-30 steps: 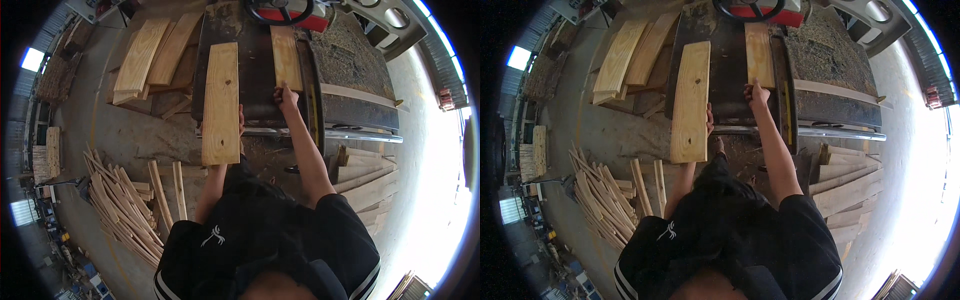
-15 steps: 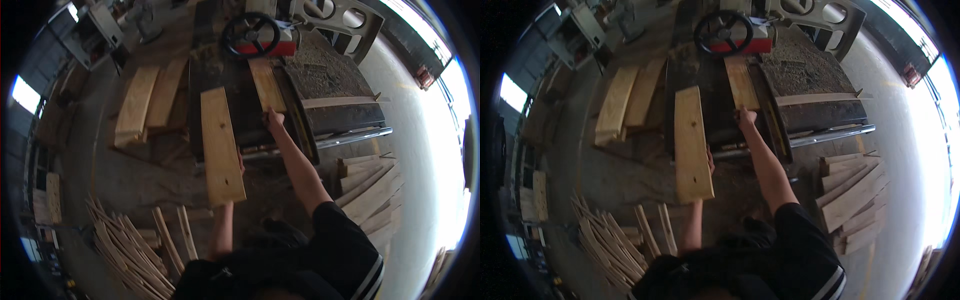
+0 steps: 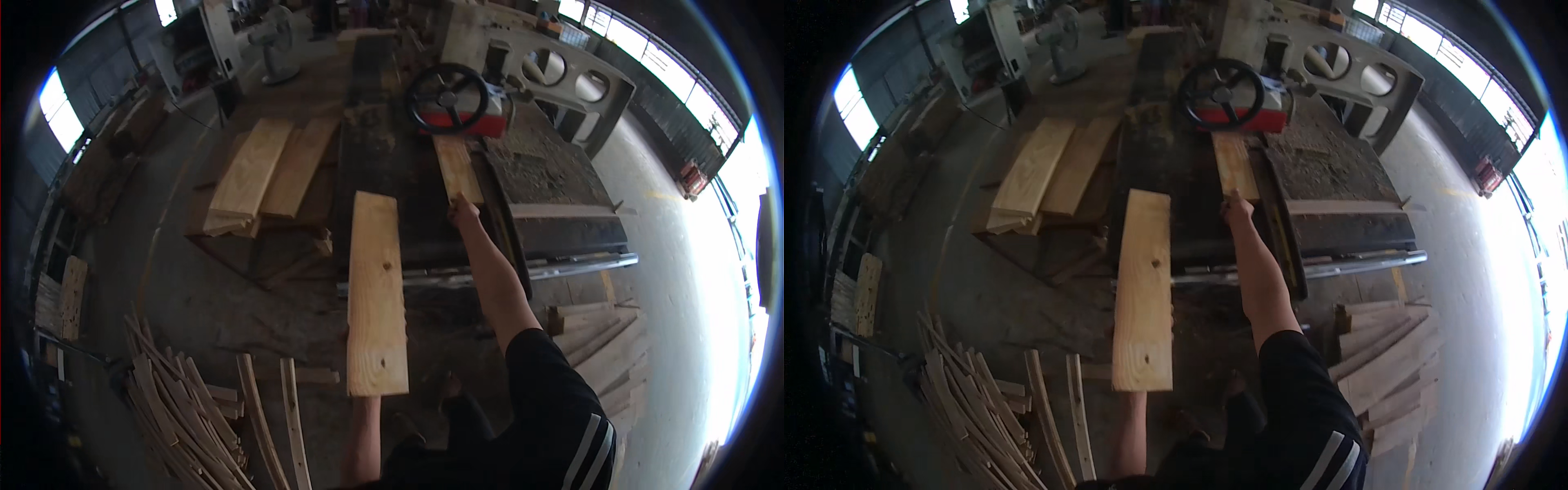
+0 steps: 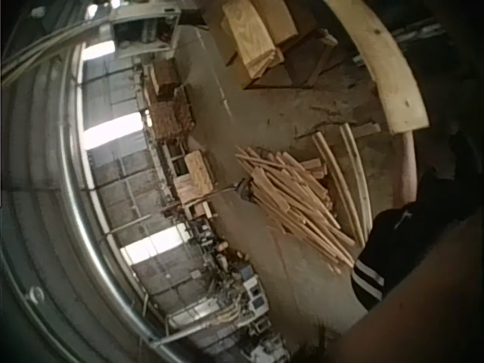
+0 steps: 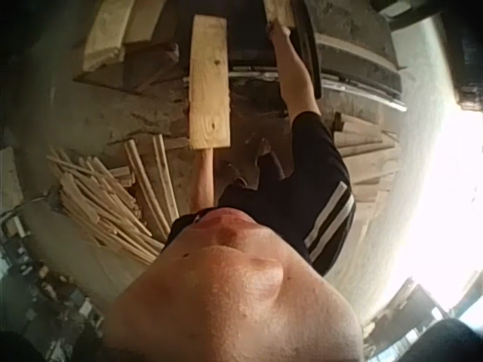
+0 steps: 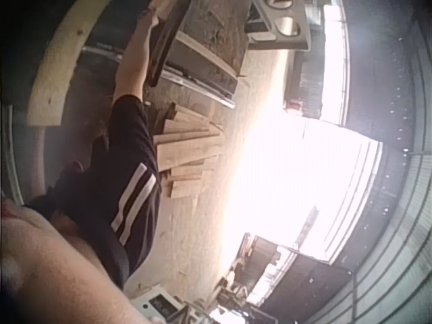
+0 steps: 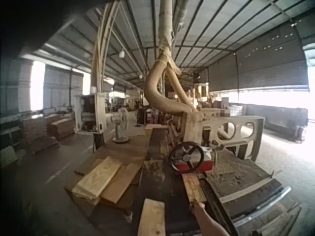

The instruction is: The person cuts wooden boards by feeding them one by one through a saw machine table and stacks the cut wood pieces.

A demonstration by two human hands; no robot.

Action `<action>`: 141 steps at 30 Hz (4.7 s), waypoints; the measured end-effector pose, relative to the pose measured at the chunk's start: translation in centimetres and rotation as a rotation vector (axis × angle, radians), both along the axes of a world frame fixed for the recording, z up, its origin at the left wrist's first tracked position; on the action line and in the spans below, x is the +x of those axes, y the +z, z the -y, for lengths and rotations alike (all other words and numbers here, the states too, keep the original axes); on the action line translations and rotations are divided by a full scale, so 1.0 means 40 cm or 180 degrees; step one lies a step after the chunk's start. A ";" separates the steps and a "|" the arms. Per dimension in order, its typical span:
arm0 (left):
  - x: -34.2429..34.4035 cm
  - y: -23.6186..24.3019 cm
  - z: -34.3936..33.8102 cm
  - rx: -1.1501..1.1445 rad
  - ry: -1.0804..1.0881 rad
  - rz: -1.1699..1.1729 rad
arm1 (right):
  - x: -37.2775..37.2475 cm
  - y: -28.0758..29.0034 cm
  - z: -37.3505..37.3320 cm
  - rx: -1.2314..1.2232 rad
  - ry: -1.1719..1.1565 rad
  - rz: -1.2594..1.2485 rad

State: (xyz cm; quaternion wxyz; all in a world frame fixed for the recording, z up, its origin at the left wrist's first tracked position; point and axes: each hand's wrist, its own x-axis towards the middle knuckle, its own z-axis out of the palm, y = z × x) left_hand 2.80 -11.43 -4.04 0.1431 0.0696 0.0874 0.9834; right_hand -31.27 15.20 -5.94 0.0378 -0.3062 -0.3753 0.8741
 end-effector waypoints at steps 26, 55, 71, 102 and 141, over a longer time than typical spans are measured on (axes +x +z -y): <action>-0.070 0.133 -0.169 -0.5239 0.0971 -0.1796 | 1.073 0.133 0.096 0.1363 0.1479 -0.1399; -0.187 -0.006 -0.312 -0.5778 0.0879 -0.3323 | 0.888 -0.052 -0.077 0.1054 0.0339 0.0160; -0.444 0.148 -0.161 -0.6400 0.0814 -0.3912 | 0.663 0.070 -0.039 0.0651 0.0438 0.0913; -0.515 0.341 0.470 -0.4624 0.1119 0.0896 | 0.369 0.026 -0.077 0.1483 -0.0039 0.0227; 0.133 0.182 -0.120 -0.4374 0.0710 0.0128 | 0.817 0.276 0.060 0.0179 0.2099 -0.1561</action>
